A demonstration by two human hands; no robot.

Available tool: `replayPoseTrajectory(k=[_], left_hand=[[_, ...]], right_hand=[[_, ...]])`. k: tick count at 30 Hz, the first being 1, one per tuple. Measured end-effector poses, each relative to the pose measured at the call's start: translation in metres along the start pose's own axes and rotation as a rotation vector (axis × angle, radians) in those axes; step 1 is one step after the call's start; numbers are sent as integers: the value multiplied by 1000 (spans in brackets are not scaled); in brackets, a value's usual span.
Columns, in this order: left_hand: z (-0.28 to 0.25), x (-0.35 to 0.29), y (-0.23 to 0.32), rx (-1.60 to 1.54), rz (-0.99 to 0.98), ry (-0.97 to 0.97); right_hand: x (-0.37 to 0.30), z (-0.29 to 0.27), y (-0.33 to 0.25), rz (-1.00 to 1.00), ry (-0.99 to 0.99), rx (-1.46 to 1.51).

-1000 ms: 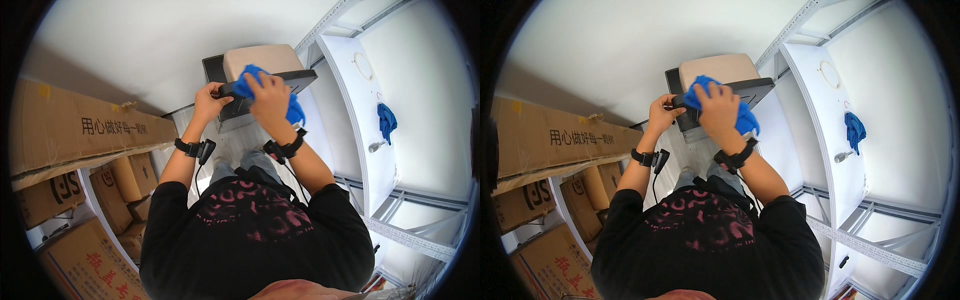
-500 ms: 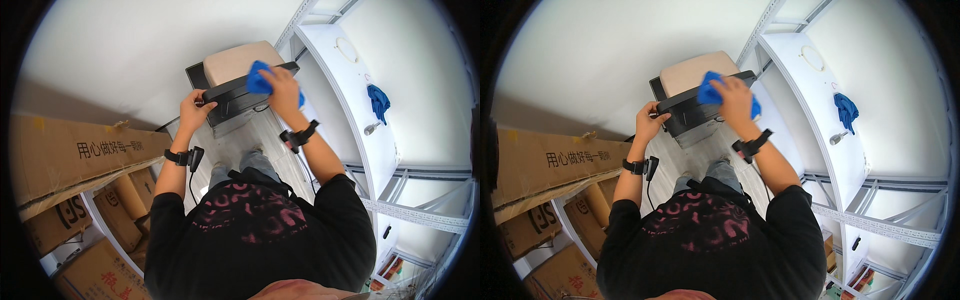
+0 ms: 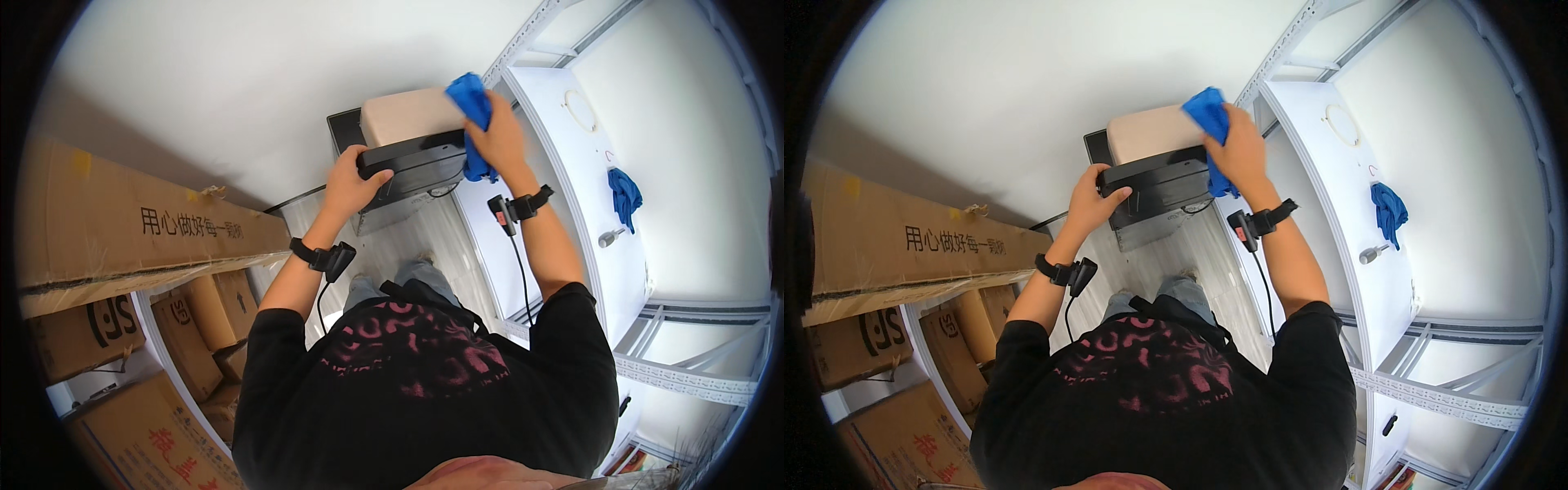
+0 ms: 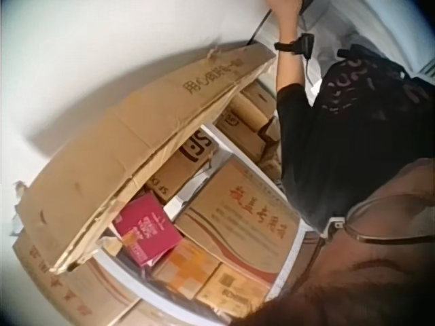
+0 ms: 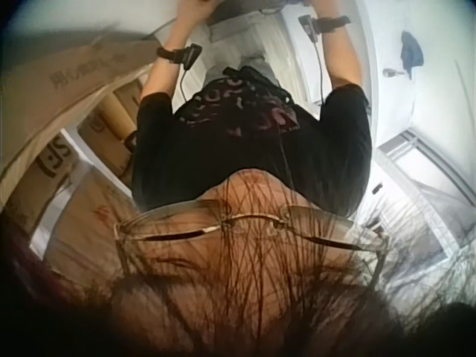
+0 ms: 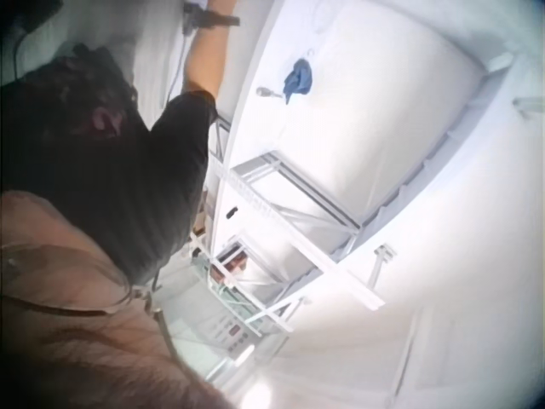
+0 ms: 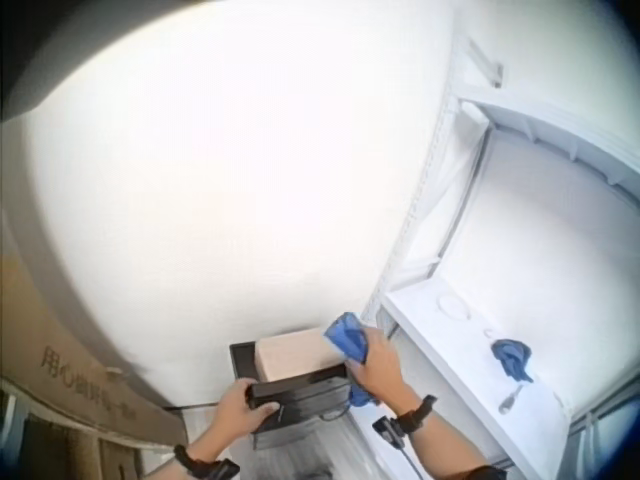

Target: The person uses a screwdriver to tighten screws on the back of a beige and black electronic device mounted on a white shelf. After securing the device, they wipe its surface with a blue cloth.

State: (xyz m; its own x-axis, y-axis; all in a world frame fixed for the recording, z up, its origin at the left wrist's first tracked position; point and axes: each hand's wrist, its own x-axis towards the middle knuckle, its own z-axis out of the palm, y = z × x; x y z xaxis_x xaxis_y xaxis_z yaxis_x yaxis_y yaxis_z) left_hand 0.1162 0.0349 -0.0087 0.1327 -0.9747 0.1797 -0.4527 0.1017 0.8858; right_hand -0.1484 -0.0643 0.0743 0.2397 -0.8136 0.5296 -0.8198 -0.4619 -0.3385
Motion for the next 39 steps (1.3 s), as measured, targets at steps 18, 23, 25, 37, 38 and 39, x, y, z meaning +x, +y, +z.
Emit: replayPoseTrajectory(k=[18,23,25,37,38,39], left_hand=[[27,24,-32,-243,84,53],[14,18,-28,-107,-125,-98],[12,15,-16,-58,-87,-67],[21,15,-20,-44,-4,-14],[22,15,-19,-46,-8,-6],[23,14,-19,-45,-14,1]], right_hand=[[-21,57,-110,-172,-179,-220],[-19,41,-78,-102,-223,-188],[-12,29,-48,-52,-216,-252],[19,44,-42,166,-302,-423],[17,56,-56,87,-288,-400],[14,68,-69,8,-277,-374]])
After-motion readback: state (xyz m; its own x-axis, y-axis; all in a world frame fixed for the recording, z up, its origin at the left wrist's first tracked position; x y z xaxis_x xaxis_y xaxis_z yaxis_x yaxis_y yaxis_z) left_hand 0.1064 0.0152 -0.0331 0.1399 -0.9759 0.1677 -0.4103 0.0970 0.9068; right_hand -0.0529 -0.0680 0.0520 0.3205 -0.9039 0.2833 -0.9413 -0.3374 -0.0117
